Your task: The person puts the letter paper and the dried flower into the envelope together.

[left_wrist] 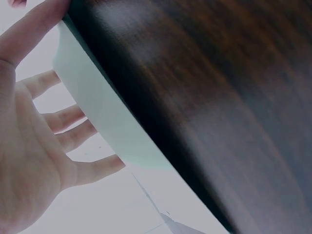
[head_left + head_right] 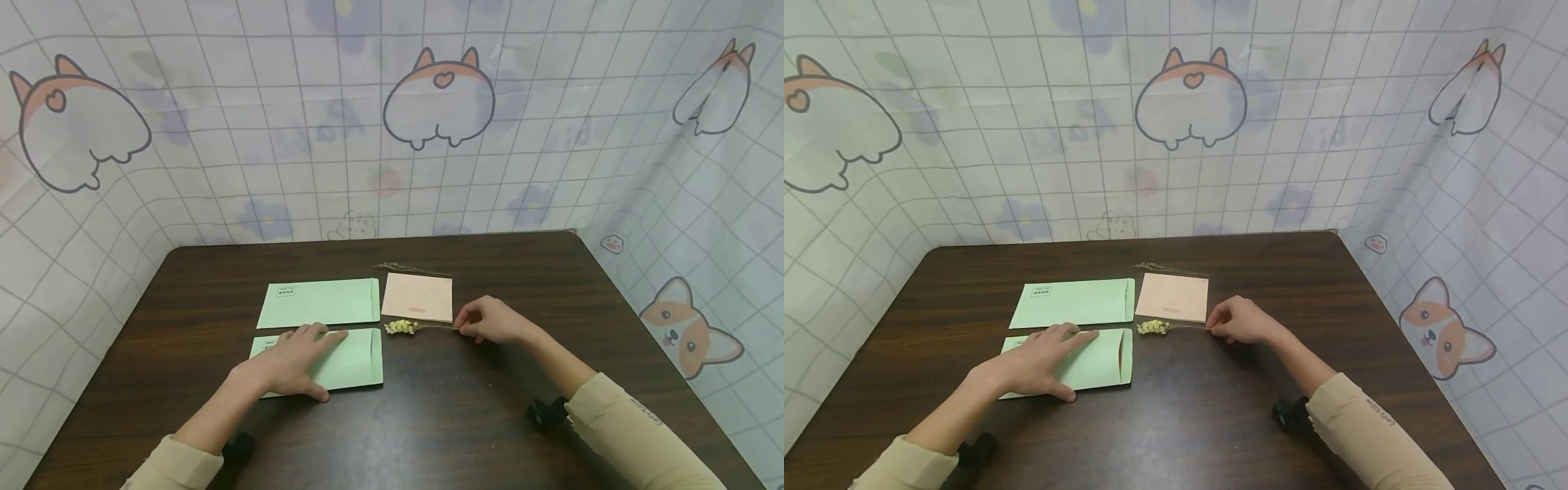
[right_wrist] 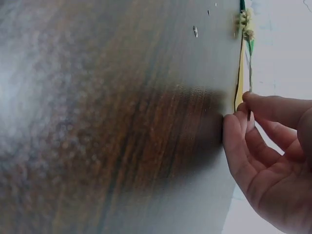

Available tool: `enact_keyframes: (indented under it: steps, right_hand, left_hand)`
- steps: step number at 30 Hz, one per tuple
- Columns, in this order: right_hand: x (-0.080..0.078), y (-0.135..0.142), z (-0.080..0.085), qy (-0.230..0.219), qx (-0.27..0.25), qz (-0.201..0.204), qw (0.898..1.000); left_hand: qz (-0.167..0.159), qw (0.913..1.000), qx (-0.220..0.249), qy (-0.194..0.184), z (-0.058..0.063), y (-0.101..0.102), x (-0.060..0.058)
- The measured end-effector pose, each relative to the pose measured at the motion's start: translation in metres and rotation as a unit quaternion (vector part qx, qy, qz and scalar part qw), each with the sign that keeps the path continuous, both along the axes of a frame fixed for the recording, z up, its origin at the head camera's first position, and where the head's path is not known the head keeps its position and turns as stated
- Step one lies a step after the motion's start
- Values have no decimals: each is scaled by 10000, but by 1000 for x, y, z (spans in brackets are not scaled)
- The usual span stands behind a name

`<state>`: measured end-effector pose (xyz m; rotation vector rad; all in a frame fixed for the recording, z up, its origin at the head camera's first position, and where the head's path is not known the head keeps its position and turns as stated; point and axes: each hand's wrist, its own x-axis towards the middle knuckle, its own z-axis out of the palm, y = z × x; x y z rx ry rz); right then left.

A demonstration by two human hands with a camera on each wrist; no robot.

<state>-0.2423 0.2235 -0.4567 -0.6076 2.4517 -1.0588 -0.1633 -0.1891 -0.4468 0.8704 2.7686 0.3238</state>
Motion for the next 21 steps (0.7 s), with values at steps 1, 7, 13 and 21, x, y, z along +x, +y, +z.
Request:
enact_keyframes:
  steps: [1,7,13,21]
  right_hand:
    - [0,0,0,15,0,10,10000]
    - [1,1,1,155,-8,59,9999]
    - [1,4,2,171,-186,203,9995]
    - [3,2,1,-17,-391,456,9982]
  left_hand:
    - [2,10000,8,1,0,0,0]
    - [-9,10000,-13,29,-1,-1,0]
    - [-37,10000,1,53,1,-1,0]
    - [-36,10000,13,35,4,0,1]
